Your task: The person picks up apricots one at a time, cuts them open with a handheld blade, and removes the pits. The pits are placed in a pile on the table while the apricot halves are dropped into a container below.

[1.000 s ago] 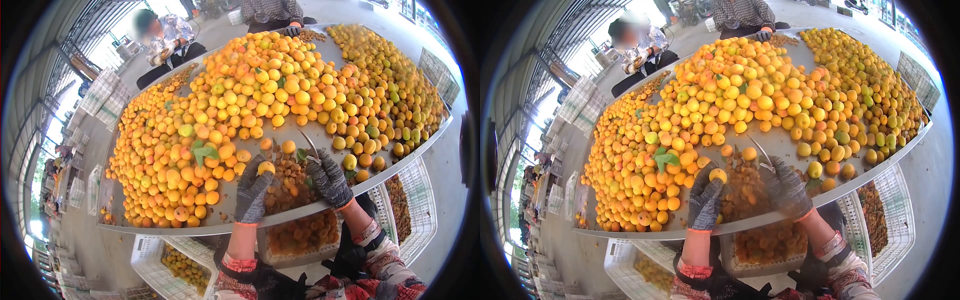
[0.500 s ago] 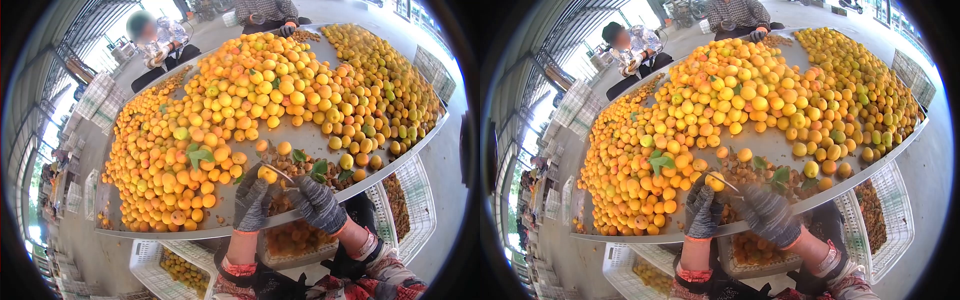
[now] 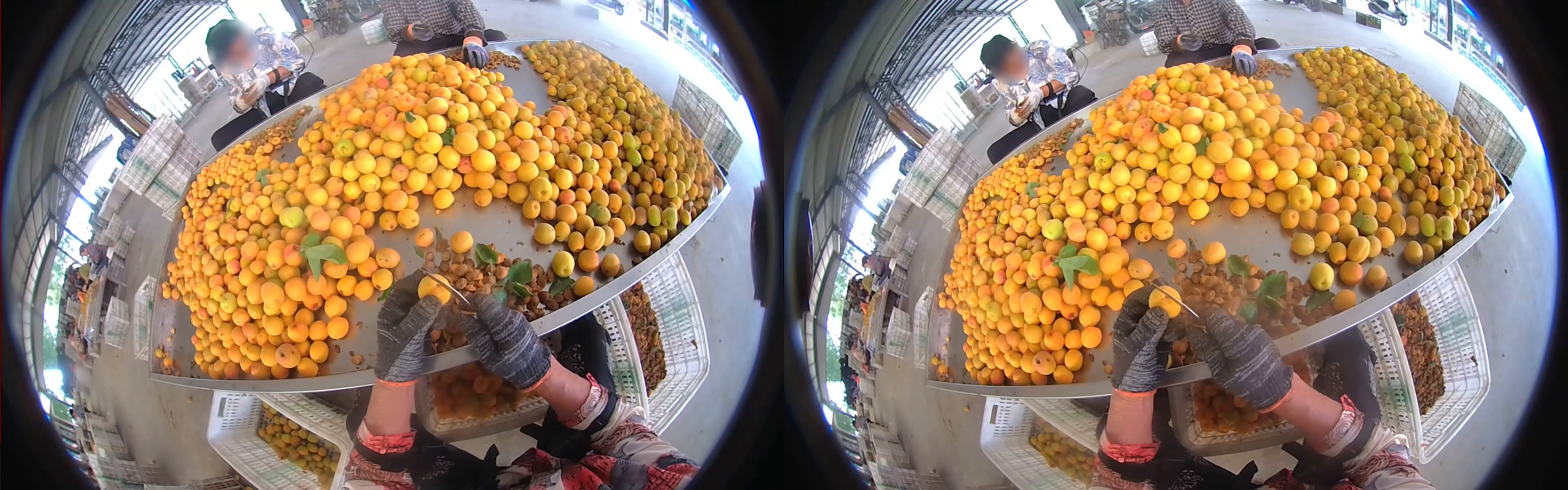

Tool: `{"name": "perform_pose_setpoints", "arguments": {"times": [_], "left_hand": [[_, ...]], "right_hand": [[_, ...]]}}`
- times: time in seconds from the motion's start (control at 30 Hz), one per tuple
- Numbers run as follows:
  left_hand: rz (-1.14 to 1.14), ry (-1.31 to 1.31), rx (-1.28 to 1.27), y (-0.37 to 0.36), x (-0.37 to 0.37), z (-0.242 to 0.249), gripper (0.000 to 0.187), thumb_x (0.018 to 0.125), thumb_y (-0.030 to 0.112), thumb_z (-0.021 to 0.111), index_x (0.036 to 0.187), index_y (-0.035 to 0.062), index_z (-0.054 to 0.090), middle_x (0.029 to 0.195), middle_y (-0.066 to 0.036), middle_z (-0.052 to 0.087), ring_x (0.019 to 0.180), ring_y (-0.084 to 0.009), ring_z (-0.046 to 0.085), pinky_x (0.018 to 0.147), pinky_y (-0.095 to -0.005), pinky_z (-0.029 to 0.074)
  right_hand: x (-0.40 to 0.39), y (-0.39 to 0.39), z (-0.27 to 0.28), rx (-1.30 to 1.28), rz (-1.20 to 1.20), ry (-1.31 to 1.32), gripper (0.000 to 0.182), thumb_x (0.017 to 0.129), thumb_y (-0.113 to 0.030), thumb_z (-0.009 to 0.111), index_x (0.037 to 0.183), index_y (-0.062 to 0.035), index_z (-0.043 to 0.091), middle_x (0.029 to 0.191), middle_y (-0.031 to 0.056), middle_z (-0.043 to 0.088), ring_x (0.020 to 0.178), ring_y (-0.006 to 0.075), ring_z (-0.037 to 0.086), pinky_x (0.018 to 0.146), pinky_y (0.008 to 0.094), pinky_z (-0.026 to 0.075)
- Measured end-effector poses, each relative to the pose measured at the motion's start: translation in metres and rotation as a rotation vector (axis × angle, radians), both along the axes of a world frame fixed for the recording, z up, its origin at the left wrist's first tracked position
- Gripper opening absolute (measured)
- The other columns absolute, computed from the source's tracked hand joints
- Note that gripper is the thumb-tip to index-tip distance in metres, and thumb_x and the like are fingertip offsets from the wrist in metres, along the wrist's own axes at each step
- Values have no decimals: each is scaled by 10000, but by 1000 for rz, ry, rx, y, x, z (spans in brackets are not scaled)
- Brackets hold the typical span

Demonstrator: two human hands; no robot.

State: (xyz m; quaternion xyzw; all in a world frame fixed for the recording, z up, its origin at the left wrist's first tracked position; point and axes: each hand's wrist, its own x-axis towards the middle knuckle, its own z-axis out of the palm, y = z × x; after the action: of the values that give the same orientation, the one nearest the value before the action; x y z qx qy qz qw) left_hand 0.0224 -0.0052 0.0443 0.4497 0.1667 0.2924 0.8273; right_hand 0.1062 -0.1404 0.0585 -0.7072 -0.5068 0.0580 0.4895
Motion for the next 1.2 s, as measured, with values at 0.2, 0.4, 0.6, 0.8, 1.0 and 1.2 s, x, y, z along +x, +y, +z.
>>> {"name": "perform_pose_setpoints", "arguments": {"times": [0.2, 0.4, 0.6, 0.8, 1.0, 1.2], "left_hand": [[-15, -50, -118, -4, 3, -1, 372, 777, 144, 649, 1090, -8, 516, 981, -71, 577, 859, -138, 559, 733, -254, 477], [-32, -60, -112, -5, 3, -3, 368, 783, 148, 643, 1092, -5, 515, 988, -74, 576, 880, -149, 557, 755, -275, 476], [-58, -88, -137, -5, 1, -3, 362, 784, 141, 638, 1094, 0, 516, 1000, -72, 574, 888, -154, 554, 769, -282, 471], [-49, -58, -89, -4, -2, -1, 359, 776, 152, 649, 1080, 5, 526, 982, -64, 579, 882, -143, 550, 760, -268, 464], [-12, 21, 44, -8, -3, 4, 306, 780, 98, 638, 1054, 4, 539, 954, -57, 589, 844, -115, 551, 731, -231, 458], [-41, 141, 103, -4, -9, 8, 257, 787, 53, 618, 1031, 3, 555, 927, -52, 597, 825, -99, 551, 695, -221, 450]], "right_hand": [[1, -3, -5, 200, 42, -7, 382, 772, 19, 582, 1133, 50, 460, 915, 195, 592, 821, 326, 598, 710, 374, 473], [3, -4, -15, 206, -19, -276, 316, 784, -37, 591, 1086, 9, 513, 889, 162, 590, 772, 322, 593, 686, 376, 479], [-5, -4, -12, 96, 16, 36, 351, 784, 10, 566, 1117, 63, 471, 971, 214, 578, 872, 341, 584, 765, 370, 462], [-3, -2, -17, 113, 64, -29, 334, 797, 5, 544, 1117, 62, 466, 962, 205, 585, 870, 328, 588, 747, 362, 467], [-2, -4, -1, 44, 105, 260, 317, 803, 1, 539, 1112, 44, 482, 943, 182, 600, 854, 305, 599, 737, 345, 469], [21, -21, -11, -237, 297, 173, 380, 740, -45, 555, 1115, 16, 538, 1144, 162, 513, 1030, 319, 522, 865, 366, 440]]}}
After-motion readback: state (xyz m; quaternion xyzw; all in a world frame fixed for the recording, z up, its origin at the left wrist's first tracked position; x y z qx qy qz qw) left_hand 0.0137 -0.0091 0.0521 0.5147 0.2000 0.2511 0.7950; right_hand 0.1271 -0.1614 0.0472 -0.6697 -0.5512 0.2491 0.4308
